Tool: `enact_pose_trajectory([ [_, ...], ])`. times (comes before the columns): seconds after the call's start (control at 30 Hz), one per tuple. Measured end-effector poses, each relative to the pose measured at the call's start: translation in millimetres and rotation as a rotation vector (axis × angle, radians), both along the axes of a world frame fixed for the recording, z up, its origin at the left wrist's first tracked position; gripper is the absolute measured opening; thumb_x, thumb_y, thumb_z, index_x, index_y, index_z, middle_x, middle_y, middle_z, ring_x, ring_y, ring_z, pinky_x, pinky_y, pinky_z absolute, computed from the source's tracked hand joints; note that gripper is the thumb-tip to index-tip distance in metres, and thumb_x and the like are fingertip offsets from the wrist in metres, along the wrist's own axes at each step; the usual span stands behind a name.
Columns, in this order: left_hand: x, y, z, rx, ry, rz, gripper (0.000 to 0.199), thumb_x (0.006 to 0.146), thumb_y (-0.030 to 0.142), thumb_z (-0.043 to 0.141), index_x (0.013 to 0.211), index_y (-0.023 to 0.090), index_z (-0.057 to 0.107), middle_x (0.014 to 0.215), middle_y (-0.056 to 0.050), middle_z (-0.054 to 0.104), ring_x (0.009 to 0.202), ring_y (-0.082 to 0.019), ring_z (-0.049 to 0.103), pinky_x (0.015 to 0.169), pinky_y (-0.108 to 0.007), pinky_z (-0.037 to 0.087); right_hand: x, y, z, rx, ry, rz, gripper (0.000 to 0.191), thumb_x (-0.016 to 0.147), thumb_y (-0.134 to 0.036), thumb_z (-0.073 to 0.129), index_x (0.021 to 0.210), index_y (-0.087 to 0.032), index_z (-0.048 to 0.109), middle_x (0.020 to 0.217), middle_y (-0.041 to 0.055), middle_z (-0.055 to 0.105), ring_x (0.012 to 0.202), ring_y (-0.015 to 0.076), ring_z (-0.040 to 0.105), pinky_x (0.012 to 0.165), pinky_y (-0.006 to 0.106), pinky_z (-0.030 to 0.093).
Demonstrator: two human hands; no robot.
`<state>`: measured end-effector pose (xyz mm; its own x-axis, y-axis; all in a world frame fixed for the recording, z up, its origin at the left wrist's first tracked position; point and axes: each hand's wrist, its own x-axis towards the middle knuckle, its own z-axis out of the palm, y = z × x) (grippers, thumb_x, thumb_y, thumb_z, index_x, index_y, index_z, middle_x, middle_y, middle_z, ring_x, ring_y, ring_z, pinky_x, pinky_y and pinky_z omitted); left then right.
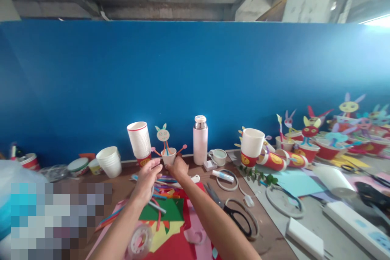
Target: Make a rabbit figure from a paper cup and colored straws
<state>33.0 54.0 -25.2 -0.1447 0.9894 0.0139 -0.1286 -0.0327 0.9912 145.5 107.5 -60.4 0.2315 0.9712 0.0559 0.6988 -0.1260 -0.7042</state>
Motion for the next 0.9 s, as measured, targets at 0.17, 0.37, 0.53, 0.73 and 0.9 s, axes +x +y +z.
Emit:
enact_pose_trajectory([
  [0.17, 0.0, -1.3, 1.3, 0.004, -0.006, 0.004, 0.029, 0.066, 0.018, 0.064, 0.095, 0.014, 0.061, 0.113, -0.016, 0.060, 0.097, -0.024, 0.059, 0.069, -0.030, 0.048, -0.9, 0.1, 1.1, -0.008, -0.025, -0.007, 0.057, 0.066, -0.042, 0.063, 0.113, -0.016, 0.043, 0.101, 0.0137, 0.066, 0.100, 0.0319, 0.059, 0.087, 0.046, 0.036],
  [0.37, -2.0, -5.2, 8.5, 0.016, -0.027, 0.017, 0.026, 0.065, 0.019, 0.066, 0.090, 0.015, 0.063, 0.108, -0.013, 0.063, 0.094, -0.023, 0.060, 0.067, -0.029, 0.049, 2.8, -1.9, 2.2, -0.014, -0.071, 0.007, 0.060, 0.064, -0.037, 0.065, 0.115, -0.015, 0.042, 0.102, 0.0151, 0.065, 0.100, 0.0323, 0.059, 0.086, 0.046, 0.037],
  [0.53, -8.5, -3.4, 14.2, 0.034, -0.055, 0.043, 0.025, 0.066, 0.020, 0.065, 0.091, 0.015, 0.063, 0.109, -0.011, 0.062, 0.092, -0.021, 0.060, 0.066, -0.028, 0.048, 11.1, -5.5, 7.5, -0.022, -0.126, 0.022, 0.059, 0.064, -0.036, 0.066, 0.114, -0.016, 0.043, 0.098, 0.0142, 0.067, 0.096, 0.0309, 0.061, 0.081, 0.041, 0.040],
  [0.73, -13.2, -2.0, 18.4, 0.049, -0.068, 0.063, 0.025, 0.066, 0.021, 0.064, 0.091, 0.014, 0.063, 0.110, -0.012, 0.062, 0.096, -0.022, 0.059, 0.064, -0.027, 0.048, 18.2, -9.4, 9.3, -0.014, -0.184, 0.018, 0.058, 0.065, -0.039, 0.064, 0.114, -0.016, 0.044, 0.096, 0.0140, 0.067, 0.093, 0.0299, 0.062, 0.077, 0.038, 0.041],
  [0.9, -14.0, -2.9, 22.0, 0.064, -0.078, 0.068, 0.026, 0.064, 0.021, 0.066, 0.089, 0.015, 0.064, 0.111, -0.012, 0.062, 0.096, -0.022, 0.059, 0.064, -0.027, 0.049, 26.9, -17.3, 10.2, 0.050, -0.219, 0.027, 0.053, 0.068, -0.031, 0.062, 0.116, -0.016, 0.044, 0.102, 0.0141, 0.065, 0.097, 0.0285, 0.060, 0.079, 0.037, 0.040],
])
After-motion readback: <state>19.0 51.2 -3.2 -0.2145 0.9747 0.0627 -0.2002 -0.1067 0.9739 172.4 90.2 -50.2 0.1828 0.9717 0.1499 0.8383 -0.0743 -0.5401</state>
